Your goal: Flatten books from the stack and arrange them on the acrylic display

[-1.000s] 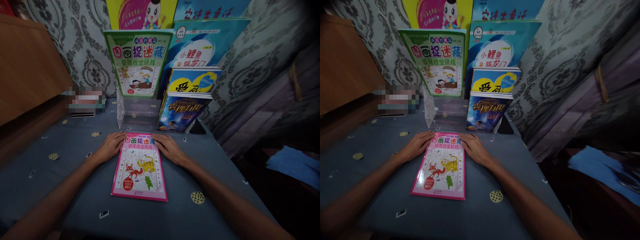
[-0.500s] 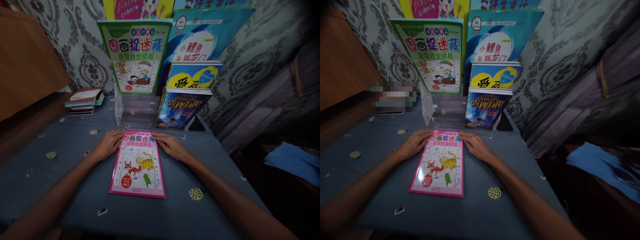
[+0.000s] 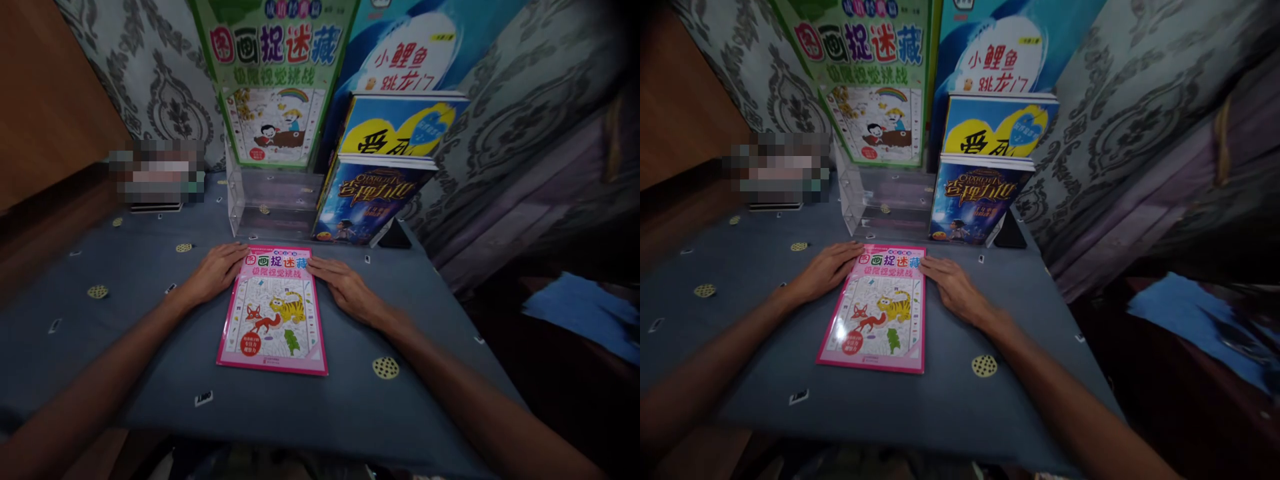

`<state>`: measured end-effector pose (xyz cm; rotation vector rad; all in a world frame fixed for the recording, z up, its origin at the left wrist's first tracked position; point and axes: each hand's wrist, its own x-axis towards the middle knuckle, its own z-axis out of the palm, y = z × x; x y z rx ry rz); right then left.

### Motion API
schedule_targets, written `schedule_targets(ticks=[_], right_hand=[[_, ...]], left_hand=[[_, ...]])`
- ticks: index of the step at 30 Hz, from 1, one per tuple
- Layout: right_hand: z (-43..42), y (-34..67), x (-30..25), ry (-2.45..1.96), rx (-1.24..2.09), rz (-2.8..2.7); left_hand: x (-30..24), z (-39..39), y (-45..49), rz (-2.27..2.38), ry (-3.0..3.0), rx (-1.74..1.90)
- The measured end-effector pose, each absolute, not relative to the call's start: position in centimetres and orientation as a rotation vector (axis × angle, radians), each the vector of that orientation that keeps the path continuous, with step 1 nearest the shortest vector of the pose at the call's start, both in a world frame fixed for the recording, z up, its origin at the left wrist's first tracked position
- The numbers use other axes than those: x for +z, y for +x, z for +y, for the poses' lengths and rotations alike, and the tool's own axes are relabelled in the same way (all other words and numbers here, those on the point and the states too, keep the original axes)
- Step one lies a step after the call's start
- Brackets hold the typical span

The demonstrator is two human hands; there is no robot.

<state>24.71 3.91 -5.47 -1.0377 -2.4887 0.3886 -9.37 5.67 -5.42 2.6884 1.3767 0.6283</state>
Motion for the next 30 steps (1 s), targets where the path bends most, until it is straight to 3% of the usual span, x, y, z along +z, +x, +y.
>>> schedule_targets(ticks=[30], right_hand=[[-6.0, 26.1, -5.2, -0.748, 0.240, -2.565]], left_hand=[[-4.6, 5.5, -9.1, 1.341, 2.642, 0.561]])
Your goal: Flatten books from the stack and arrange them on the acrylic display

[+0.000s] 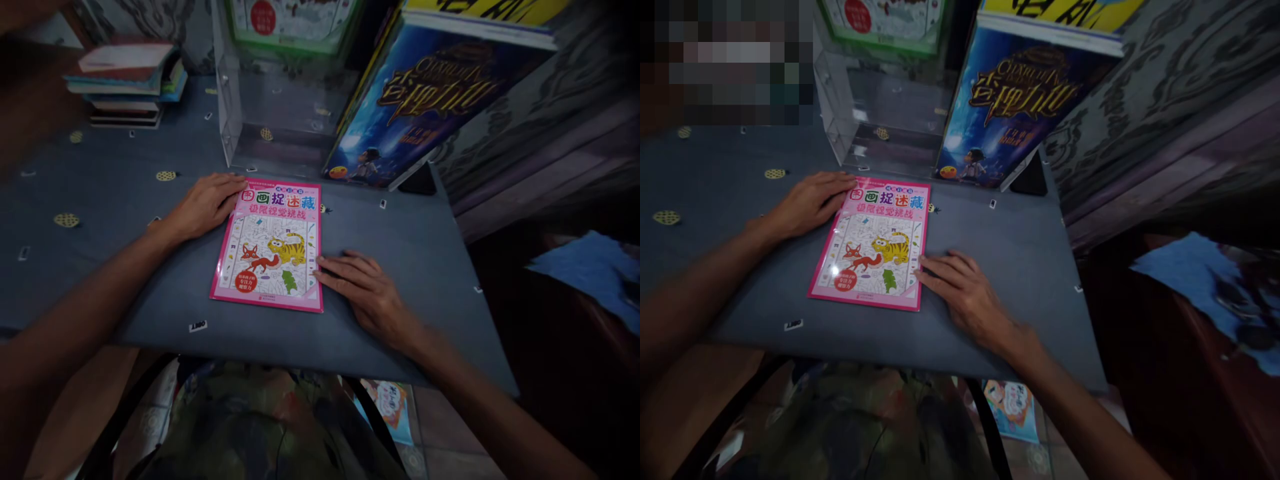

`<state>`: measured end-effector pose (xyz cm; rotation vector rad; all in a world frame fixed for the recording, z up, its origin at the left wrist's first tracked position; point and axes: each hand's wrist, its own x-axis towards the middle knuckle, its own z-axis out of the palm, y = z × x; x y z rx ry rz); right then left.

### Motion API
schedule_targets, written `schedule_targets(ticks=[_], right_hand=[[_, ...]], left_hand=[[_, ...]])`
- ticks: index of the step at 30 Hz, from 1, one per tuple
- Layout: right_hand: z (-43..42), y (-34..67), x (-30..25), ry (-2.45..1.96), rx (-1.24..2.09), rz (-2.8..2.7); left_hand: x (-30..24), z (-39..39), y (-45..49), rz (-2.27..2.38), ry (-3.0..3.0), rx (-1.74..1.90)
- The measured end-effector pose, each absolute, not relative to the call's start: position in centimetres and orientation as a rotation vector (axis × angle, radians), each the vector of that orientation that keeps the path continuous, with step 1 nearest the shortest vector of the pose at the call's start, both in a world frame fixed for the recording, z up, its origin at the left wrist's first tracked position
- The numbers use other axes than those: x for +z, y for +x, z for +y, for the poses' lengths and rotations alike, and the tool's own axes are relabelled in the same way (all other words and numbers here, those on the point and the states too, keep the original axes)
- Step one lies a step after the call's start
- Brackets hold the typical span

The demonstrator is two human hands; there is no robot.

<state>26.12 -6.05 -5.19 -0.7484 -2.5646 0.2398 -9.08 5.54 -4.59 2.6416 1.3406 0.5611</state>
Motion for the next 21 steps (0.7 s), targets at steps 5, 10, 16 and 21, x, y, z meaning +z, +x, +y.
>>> schedule_targets(ticks=[5, 10, 16, 21], right_hand=[[-8.7, 26.1, -5.1, -0.753, 0.263, -2.517], [-10.3, 26.2, -5.3, -0.775, 0.333, -2.477], [-10.6, 25.9, -4.7, -0.800, 0.254, -2.543], [-10.7, 25.7, -4.4, -0.817, 0.142, -2.587]], left_hand=[[-4.7, 5.5, -9.1, 1.343, 2.633, 0.560], [-4.8, 5.6, -9.1, 1.335, 2.627, 0.570], [-4.9, 5.6, -9.0, 1.329, 2.598, 0.596], [-4.9, 5.6, -9.0, 1.325, 2.568, 0.592]])
